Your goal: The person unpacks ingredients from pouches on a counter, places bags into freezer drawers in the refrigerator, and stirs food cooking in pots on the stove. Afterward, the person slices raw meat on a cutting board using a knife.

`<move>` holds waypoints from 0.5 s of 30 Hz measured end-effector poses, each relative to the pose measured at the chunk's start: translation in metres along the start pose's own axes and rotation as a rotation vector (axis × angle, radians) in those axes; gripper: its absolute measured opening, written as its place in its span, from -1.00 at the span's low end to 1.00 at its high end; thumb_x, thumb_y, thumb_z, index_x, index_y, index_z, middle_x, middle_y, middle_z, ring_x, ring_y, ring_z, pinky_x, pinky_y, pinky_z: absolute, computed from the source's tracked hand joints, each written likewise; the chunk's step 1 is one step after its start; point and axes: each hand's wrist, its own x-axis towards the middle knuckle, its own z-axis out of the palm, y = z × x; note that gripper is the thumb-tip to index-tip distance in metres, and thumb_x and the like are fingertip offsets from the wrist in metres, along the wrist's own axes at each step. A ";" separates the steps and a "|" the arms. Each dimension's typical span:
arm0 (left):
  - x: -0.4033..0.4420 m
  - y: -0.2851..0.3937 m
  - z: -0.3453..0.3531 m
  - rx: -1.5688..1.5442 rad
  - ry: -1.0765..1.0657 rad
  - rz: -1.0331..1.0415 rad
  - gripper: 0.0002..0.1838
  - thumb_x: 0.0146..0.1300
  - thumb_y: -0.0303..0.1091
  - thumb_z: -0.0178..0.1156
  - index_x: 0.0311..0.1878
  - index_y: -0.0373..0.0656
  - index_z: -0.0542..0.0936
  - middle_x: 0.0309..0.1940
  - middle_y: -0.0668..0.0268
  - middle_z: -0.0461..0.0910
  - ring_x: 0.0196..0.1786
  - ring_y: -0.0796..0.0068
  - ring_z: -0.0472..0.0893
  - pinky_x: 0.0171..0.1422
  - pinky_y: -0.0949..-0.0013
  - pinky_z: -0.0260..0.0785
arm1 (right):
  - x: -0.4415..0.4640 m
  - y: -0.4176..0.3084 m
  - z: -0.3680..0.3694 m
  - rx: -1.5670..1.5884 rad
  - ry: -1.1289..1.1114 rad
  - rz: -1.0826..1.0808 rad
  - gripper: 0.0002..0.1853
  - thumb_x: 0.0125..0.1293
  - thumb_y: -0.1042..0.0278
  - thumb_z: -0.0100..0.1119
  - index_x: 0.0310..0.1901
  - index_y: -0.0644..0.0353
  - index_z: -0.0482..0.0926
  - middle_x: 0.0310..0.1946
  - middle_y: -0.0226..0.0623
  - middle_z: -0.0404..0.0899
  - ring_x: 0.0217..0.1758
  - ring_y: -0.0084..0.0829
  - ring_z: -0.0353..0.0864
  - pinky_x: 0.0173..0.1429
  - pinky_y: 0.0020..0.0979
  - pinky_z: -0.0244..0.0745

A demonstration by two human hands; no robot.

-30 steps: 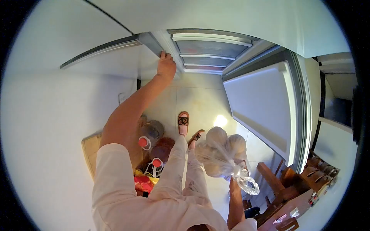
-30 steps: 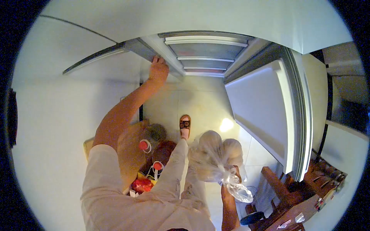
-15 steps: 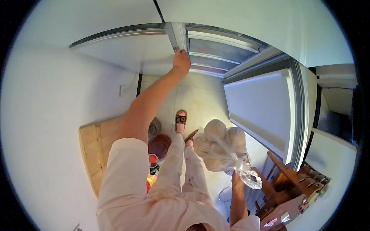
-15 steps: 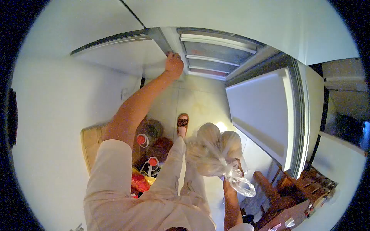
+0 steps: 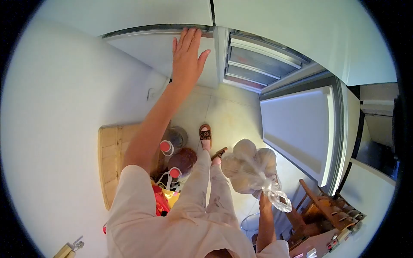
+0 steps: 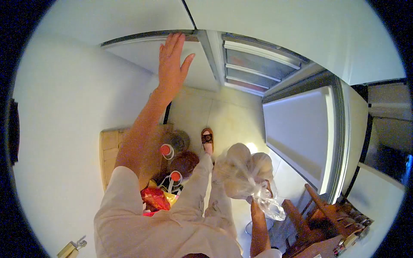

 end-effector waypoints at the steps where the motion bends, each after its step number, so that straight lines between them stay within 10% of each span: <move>1: 0.007 -0.002 0.007 0.040 -0.002 -0.013 -0.51 0.14 -0.22 0.23 0.14 -0.17 0.45 0.09 0.21 0.44 0.26 0.15 0.34 0.38 -0.11 0.02 | 0.001 -0.001 -0.001 0.000 0.001 0.000 -0.61 0.32 0.08 0.05 -0.03 0.25 0.47 -0.16 -0.14 0.56 -0.16 -0.30 0.55 -0.11 -0.28 0.47; 9: -0.002 0.002 0.003 0.021 -0.044 -0.125 -0.60 0.12 -0.17 0.24 -0.04 -0.18 0.48 -0.02 0.13 0.49 0.18 0.09 0.38 0.35 -0.06 0.06 | -0.005 -0.013 -0.004 0.022 0.015 0.008 -0.61 0.32 0.09 0.06 -0.01 0.24 0.45 -0.15 -0.14 0.55 -0.15 -0.29 0.55 -0.10 -0.27 0.47; 15: -0.119 -0.003 -0.130 -0.079 -0.020 -0.243 -0.56 -0.06 -0.26 0.41 -0.16 -0.26 0.48 0.15 0.03 0.35 0.32 -0.09 0.23 0.37 -0.10 0.07 | 0.004 -0.032 0.000 0.016 0.027 -0.016 -0.61 0.32 0.10 0.06 0.00 0.24 0.44 -0.14 -0.14 0.55 -0.14 -0.28 0.55 -0.09 -0.27 0.48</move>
